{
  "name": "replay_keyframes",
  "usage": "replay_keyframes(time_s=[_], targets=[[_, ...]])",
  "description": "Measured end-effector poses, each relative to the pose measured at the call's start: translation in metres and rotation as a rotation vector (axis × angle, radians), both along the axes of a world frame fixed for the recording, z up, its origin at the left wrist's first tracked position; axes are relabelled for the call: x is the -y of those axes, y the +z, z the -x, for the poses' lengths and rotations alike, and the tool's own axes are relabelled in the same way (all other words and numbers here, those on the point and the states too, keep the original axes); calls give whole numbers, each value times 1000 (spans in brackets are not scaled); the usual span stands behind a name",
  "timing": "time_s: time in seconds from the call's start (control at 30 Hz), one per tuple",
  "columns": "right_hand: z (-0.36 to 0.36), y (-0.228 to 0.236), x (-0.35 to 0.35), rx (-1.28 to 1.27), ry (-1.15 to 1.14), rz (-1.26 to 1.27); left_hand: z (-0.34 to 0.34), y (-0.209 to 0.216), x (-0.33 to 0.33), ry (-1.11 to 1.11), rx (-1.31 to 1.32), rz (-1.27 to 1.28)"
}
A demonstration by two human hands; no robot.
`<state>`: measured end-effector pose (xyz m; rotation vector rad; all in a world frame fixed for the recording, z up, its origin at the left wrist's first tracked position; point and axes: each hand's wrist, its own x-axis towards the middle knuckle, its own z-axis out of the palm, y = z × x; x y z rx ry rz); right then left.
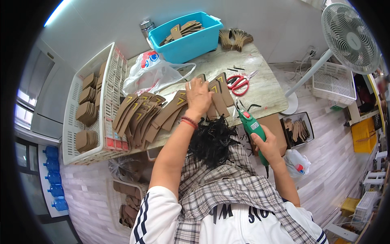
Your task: The person uses a hot glue gun to apply adhesive to the edges of small brown cardboard pieces. They pick up each piece from a pile on the table, apply glue, and place it back down, repeating the process throughout the clip.
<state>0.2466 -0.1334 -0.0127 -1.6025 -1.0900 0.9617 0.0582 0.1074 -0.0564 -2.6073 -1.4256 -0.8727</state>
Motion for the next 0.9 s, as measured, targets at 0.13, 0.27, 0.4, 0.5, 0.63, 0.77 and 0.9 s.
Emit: replay_keyframes(time_s=[0.13, 0.27, 0.4, 0.5, 0.63, 0.77, 0.9], targets=[[-1, -7, 4, 5, -12, 26, -21, -28, -4, 85, -20, 75], [-2, -15, 1, -19, -37, 25, -25, -28, 3, 8, 39, -49], [2, -11, -9, 1, -37, 6, -29, -35, 10, 8, 70, -84], [3, -8, -9, 17, -35, 3, -28, -38, 6, 65, 76, -12], [6, -9, -5, 24, -39, -8, -29, -37, 1, 95, 115, 125], [7, -14, -2, 35, -39, -19, -30, -42, -1, 118, 173, 146], [6, -15, -3, 33, -32, -21, -32, -37, -5, 133, 205, 160]])
